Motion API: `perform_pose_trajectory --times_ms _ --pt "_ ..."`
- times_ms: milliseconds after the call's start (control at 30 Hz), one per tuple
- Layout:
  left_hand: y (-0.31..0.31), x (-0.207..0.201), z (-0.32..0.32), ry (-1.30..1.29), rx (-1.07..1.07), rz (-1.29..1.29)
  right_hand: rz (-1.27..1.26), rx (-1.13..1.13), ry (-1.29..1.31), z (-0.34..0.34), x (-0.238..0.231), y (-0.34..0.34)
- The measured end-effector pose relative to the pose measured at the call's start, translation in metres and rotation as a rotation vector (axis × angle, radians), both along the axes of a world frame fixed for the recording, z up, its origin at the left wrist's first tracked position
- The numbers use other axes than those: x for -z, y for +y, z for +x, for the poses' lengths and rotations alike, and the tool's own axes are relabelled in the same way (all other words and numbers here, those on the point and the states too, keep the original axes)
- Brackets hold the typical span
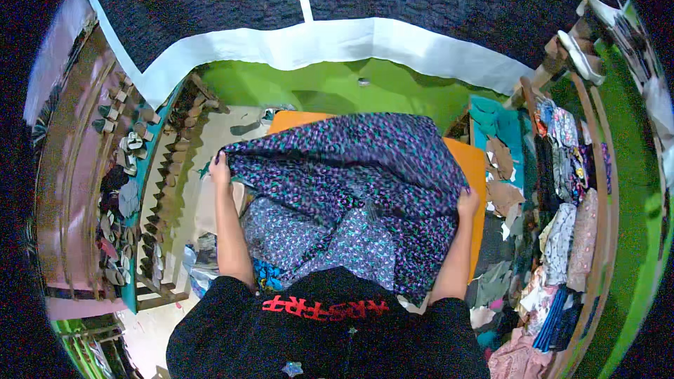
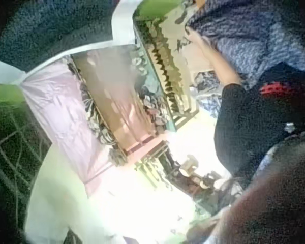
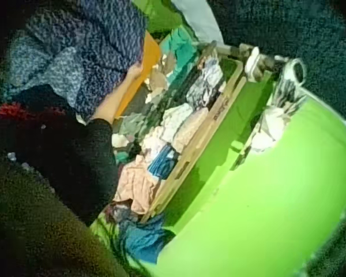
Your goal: Fold several pieces of fabric or garments on a table and place them on a shelf.
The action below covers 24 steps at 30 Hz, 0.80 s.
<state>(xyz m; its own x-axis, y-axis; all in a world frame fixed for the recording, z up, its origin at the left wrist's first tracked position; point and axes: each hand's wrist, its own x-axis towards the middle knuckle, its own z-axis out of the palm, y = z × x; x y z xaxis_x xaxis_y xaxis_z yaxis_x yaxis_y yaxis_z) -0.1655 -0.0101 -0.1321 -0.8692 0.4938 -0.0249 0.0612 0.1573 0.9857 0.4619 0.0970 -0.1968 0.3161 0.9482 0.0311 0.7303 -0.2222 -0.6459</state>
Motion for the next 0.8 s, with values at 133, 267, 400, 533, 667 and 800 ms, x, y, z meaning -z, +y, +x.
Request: perform_pose_trajectory --times_ms 133,267,400,533,667,800 --pt "-0.019 -0.003 0.005 -0.211 0.139 0.123 -0.089 -0.395 -0.556 0.046 0.008 -0.048" --pt "-0.021 0.003 0.024 -0.285 0.150 -0.076 -0.628 0.157 -0.608 -0.032 -0.062 -0.045" --pt "-0.042 0.070 -0.021 -0.095 0.295 -0.040 0.032 -0.320 -0.298 -0.128 -0.065 -0.008" --pt "-0.016 -0.059 0.082 -0.196 0.412 0.010 0.021 -0.542 0.025 -0.226 -0.083 -0.006" --pt "-0.035 -0.056 0.079 0.054 0.414 -0.043 -0.461 -0.574 -0.176 -0.294 -0.093 -0.012" --pt "-0.045 -0.054 0.070 0.122 0.355 -0.042 -0.243 -0.649 -0.058 -0.279 -0.049 -0.004"
